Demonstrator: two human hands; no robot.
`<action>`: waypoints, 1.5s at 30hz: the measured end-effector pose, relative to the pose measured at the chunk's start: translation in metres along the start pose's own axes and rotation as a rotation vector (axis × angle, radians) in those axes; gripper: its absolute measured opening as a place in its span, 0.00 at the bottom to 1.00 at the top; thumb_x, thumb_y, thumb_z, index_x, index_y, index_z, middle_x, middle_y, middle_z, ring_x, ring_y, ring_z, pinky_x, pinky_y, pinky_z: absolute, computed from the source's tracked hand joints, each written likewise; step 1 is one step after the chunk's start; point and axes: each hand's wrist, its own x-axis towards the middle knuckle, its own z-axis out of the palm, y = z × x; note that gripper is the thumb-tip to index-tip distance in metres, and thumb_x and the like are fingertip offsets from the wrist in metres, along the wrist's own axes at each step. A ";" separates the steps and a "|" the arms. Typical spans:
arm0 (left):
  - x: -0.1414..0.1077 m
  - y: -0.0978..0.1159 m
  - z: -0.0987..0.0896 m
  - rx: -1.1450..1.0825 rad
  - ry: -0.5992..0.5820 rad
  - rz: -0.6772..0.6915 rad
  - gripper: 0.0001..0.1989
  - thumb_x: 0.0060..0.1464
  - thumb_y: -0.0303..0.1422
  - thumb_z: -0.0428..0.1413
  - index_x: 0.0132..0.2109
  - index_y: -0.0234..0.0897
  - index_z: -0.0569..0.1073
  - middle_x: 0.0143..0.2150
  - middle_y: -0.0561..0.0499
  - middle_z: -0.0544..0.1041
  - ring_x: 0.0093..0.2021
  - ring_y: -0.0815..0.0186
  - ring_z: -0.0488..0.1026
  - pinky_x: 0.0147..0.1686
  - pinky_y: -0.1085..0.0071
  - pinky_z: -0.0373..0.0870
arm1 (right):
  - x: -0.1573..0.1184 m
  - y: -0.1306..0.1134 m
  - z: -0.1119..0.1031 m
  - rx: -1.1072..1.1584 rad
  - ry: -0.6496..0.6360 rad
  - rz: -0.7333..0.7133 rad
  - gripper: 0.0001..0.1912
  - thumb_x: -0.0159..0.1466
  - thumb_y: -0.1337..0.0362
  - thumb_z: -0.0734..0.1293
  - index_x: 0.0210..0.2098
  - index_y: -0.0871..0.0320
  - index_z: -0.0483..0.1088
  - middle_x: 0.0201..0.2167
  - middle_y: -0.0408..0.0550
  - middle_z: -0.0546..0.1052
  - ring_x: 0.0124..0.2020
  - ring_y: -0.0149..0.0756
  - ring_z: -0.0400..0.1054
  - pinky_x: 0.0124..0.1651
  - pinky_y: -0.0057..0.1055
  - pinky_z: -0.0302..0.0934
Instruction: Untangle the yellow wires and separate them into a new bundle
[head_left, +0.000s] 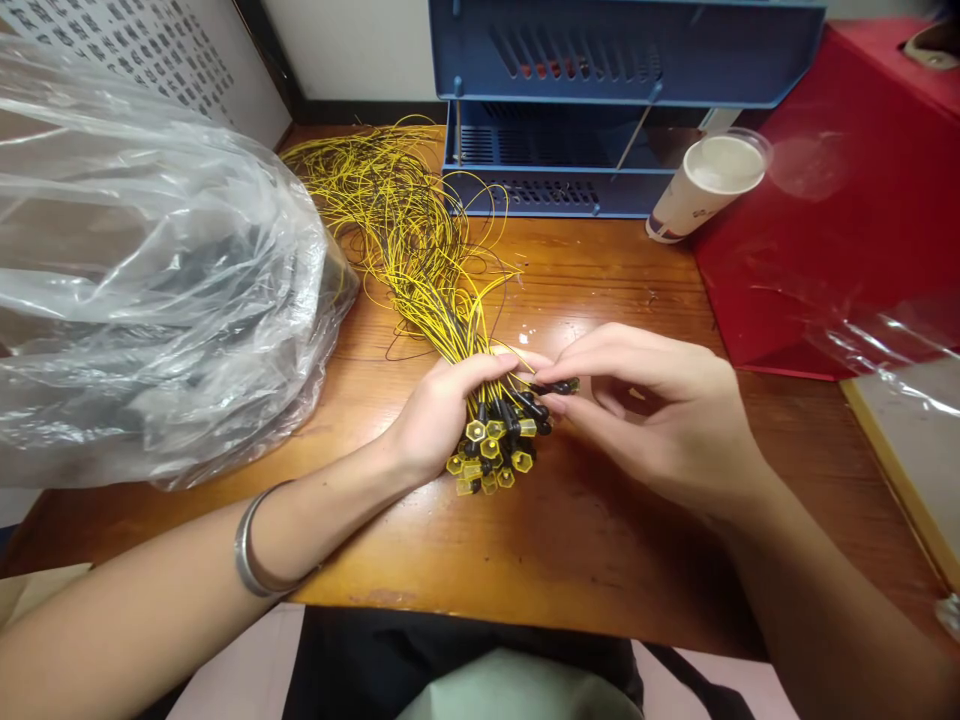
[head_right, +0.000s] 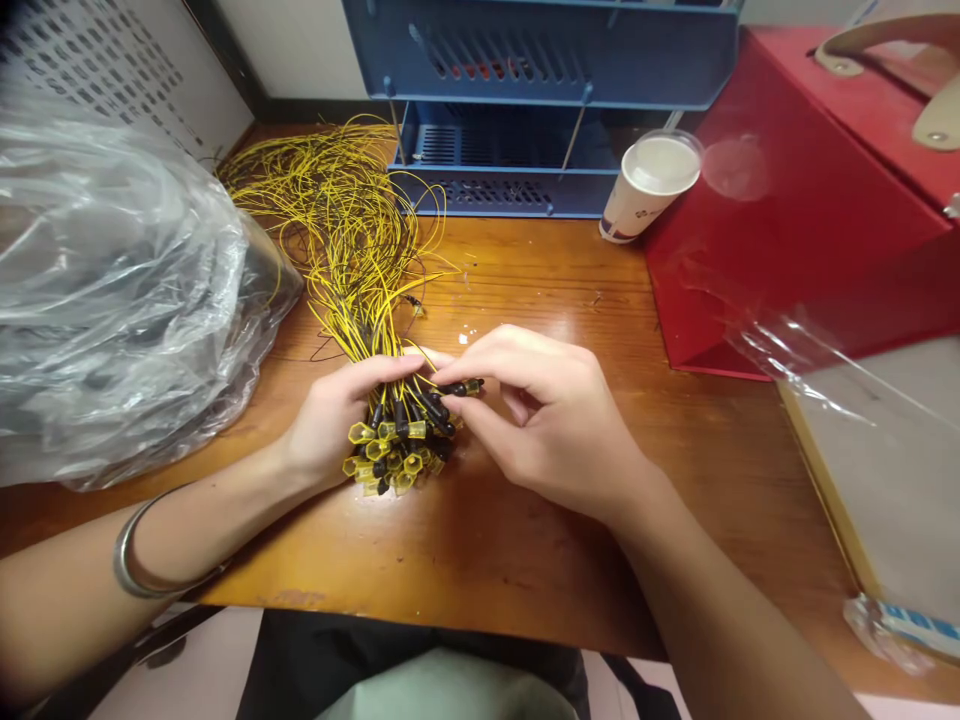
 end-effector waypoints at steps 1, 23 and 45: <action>0.000 0.000 0.000 -0.012 -0.004 -0.007 0.15 0.59 0.36 0.55 0.42 0.30 0.83 0.37 0.45 0.83 0.40 0.57 0.80 0.45 0.66 0.74 | 0.000 0.000 0.000 -0.005 0.001 -0.012 0.08 0.63 0.72 0.73 0.40 0.54 0.79 0.35 0.46 0.79 0.24 0.29 0.64 0.25 0.30 0.58; -0.010 0.004 0.008 0.471 -0.137 0.122 0.13 0.61 0.35 0.55 0.43 0.34 0.82 0.41 0.46 0.83 0.48 0.56 0.78 0.51 0.65 0.72 | 0.043 -0.005 0.019 0.594 -0.621 0.637 0.15 0.65 0.54 0.71 0.27 0.58 0.75 0.25 0.44 0.76 0.30 0.37 0.71 0.32 0.32 0.67; -0.011 -0.003 0.010 0.185 -0.088 -0.070 0.18 0.59 0.37 0.50 0.32 0.30 0.80 0.37 0.42 0.84 0.42 0.56 0.79 0.46 0.66 0.73 | 0.044 0.042 0.027 -0.111 -0.116 0.434 0.18 0.61 0.63 0.72 0.49 0.61 0.77 0.41 0.52 0.80 0.39 0.42 0.72 0.45 0.37 0.64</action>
